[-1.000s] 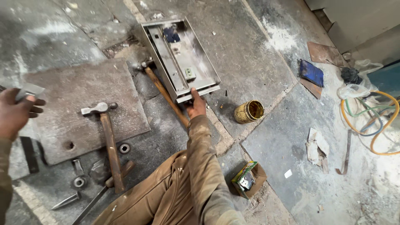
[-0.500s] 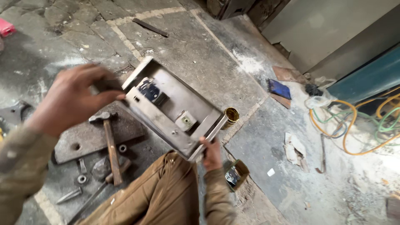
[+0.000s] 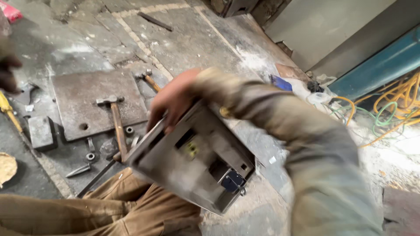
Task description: The person hammers a small metal piece on a work surface, then applies a yellow paste to a metal frame and inserts it into a rectangular electrical box. The person then uses a hammer to tap the frame into place within the box.
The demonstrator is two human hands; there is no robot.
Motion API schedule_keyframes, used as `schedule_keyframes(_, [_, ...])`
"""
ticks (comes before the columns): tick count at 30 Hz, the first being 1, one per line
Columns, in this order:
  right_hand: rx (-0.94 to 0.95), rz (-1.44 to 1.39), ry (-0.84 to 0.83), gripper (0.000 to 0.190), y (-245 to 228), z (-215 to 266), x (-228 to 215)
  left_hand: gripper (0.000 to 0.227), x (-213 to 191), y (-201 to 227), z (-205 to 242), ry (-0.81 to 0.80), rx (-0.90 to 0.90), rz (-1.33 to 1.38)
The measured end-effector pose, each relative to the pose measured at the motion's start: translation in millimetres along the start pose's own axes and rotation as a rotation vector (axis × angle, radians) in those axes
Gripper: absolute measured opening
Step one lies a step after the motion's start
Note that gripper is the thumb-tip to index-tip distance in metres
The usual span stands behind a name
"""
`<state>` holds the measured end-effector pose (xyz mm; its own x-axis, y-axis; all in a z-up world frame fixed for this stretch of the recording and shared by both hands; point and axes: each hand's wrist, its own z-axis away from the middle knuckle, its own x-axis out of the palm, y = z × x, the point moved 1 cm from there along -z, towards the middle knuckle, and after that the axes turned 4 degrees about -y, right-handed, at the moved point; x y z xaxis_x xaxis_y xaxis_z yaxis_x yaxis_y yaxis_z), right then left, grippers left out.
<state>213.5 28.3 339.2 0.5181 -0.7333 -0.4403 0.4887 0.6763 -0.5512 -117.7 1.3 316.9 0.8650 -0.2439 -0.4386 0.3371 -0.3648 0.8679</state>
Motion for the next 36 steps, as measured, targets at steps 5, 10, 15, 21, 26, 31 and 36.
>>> schedule_keyframes(5, [-0.386, 0.1, -0.226, 0.052, -4.1, -176.4, 35.4, 0.039, 6.0, -59.6, 72.4, -0.084, -0.227, 0.038])
schedule_keyframes(10, [-0.087, 0.322, -0.177, 0.03, -19.8, -257.2, 50.8, 0.045, 38.2, -81.4, 100.3, -0.13, -0.311, 0.113])
schedule_keyframes(15, [-0.326, 0.438, 0.95, 0.036, 10.3, -223.8, 83.0, 0.03, 89.6, -73.3, 83.6, -0.001, -0.203, 0.148])
schedule_keyframes(21, [0.406, 0.137, 0.972, 0.045, 96.6, -27.4, 190.7, 0.024, 156.4, -52.5, 65.6, -0.229, -0.623, 0.142])
schedule_keyframes(26, [0.406, -0.141, 0.97, 0.043, 70.0, -8.3, 274.8, 0.029, 212.0, -29.1, 34.6, -0.32, -0.477, 0.138])
schedule_keyframes(31, [0.589, -0.013, 0.971, 0.031, 29.9, -18.4, 300.0, 0.03, 257.4, -11.7, 4.2, -0.475, -0.476, 0.003])
schedule_keyframes(36, [0.428, -0.277, 1.042, 0.035, 27.2, -10.0, 288.1, 0.025, 310.9, -7.5, -26.7, -0.326, -0.144, -0.028])
